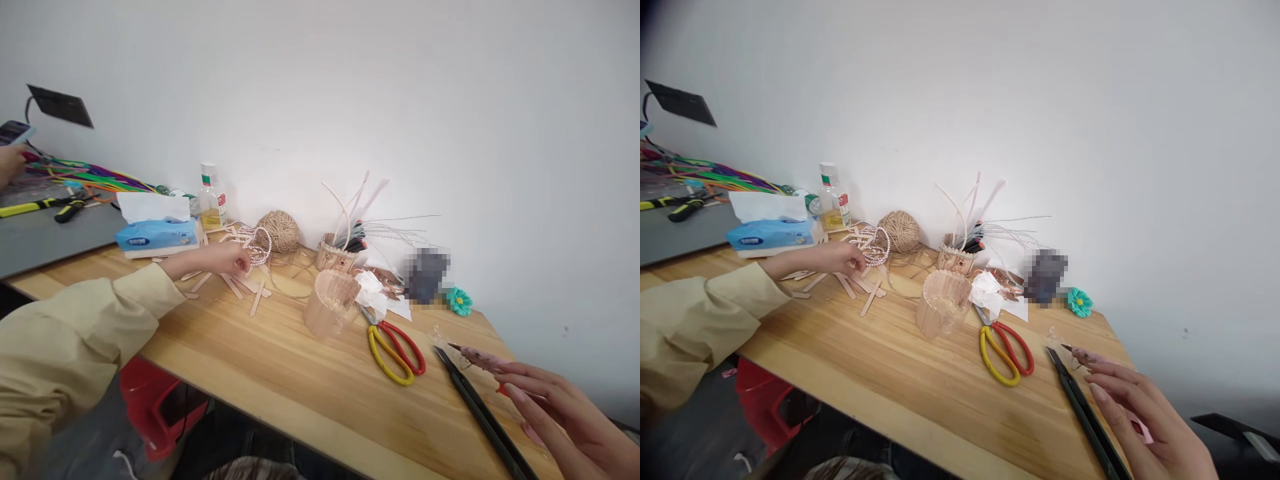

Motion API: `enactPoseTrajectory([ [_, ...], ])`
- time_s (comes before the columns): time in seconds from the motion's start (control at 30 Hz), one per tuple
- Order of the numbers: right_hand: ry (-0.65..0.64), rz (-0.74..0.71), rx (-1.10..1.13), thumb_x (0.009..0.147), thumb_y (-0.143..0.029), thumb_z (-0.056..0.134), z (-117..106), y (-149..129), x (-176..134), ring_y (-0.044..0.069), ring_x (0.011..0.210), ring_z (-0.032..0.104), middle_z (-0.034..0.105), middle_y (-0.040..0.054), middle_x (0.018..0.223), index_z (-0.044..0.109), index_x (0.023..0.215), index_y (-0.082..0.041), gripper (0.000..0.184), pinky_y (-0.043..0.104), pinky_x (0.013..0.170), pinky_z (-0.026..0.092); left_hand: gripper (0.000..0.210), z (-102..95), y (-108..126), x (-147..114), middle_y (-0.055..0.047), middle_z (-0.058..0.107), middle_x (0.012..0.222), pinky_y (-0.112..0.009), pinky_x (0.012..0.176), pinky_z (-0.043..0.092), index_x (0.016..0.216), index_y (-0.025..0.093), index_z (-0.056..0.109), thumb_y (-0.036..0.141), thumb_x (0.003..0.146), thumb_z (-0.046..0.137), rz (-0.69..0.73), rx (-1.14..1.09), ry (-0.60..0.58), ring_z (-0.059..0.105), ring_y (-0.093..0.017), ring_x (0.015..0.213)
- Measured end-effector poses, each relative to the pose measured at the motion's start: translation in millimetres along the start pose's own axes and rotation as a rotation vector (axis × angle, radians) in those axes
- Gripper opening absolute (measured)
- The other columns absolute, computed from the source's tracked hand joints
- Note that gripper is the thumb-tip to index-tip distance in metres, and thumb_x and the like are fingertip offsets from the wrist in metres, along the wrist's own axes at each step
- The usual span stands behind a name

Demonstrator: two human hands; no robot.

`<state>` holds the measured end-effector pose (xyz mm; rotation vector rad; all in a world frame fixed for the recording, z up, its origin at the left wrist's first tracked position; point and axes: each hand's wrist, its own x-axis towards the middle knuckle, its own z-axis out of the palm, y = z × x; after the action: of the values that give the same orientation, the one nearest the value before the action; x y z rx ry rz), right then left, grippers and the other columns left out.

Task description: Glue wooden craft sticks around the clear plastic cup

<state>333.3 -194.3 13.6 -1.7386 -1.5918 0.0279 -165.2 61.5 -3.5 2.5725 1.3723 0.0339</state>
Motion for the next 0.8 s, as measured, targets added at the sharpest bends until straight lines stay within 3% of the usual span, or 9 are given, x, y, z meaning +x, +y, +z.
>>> enactPoseTrajectory([
  [0.07,-0.008,-0.027,-0.011,0.075,-0.066,0.056,4,-5,1,0.035,0.098,0.066,0.072,0.0096,0.102,0.074,0.078,-0.033,0.038,0.057,0.089,0.052,0.014,4.4,1,-3,0.000,0.072,0.082,-0.022,0.068,0.041,0.076,0.022,0.071,0.021,0.071,0.059,0.015,0.003,-0.060,0.063,-0.017,0.077],
  [0.17,-0.021,-0.086,-0.032,0.075,-0.069,0.053,12,-19,3,0.037,0.098,0.066,0.072,0.0091,0.100,0.074,0.078,-0.031,0.043,0.062,0.090,0.047,0.011,8.6,-3,-4,-0.002,0.071,0.078,-0.023,0.065,0.040,0.072,0.020,0.069,0.019,0.069,0.058,-0.028,0.045,-0.059,0.062,-0.019,0.076],
  [0.33,-0.034,-0.211,-0.057,0.081,-0.064,0.050,22,-51,9,0.027,0.088,0.068,0.072,0.0079,0.092,0.072,0.074,-0.029,0.041,0.042,0.077,0.055,0.013,0.3,-7,-7,-0.002,0.069,0.079,-0.024,0.064,0.038,0.074,0.022,0.068,0.022,0.072,0.055,-0.066,0.086,0.015,0.061,-0.020,0.077],
  [0.47,-0.063,-0.284,-0.031,0.085,-0.055,0.053,26,-77,17,0.022,0.084,0.067,0.071,0.0065,0.091,0.070,0.073,-0.028,0.034,0.032,0.071,0.055,0.019,-24.6,4,-17,-0.002,0.070,0.086,-0.025,0.067,0.039,0.082,0.024,0.069,0.033,0.082,0.051,-0.005,0.097,0.187,0.062,-0.019,0.079],
  [0.57,-0.085,-0.327,0.037,0.088,-0.047,0.054,30,-98,21,0.019,0.078,0.066,0.070,0.0059,0.089,0.069,0.076,-0.026,0.028,0.027,0.061,0.053,0.028,-41.2,33,-28,-0.003,0.068,0.096,-0.026,0.074,0.041,0.086,0.024,0.070,0.040,0.087,0.047,0.142,0.016,0.297,0.061,-0.018,0.083],
  [0.7,-0.119,-0.368,0.087,0.089,-0.036,0.056,48,-126,20,0.014,0.063,0.063,0.069,0.0026,0.078,0.066,0.088,-0.024,0.016,0.025,0.056,0.052,0.030,-44.2,104,-43,-0.003,0.066,0.091,-0.025,0.072,0.042,0.090,0.023,0.070,0.038,0.092,0.043,0.410,-0.085,0.270,0.060,-0.016,0.078],
  [0.8,-0.165,-0.416,0.126,0.090,-0.034,0.056,68,-142,15,0.014,0.063,0.065,0.072,0.0028,0.085,0.059,0.109,-0.023,0.022,0.026,0.058,0.054,0.023,-36.5,160,-50,-0.001,0.065,0.082,-0.025,0.071,0.042,0.093,0.023,0.064,0.031,0.093,0.043,0.504,-0.132,0.242,0.060,-0.015,0.075],
])
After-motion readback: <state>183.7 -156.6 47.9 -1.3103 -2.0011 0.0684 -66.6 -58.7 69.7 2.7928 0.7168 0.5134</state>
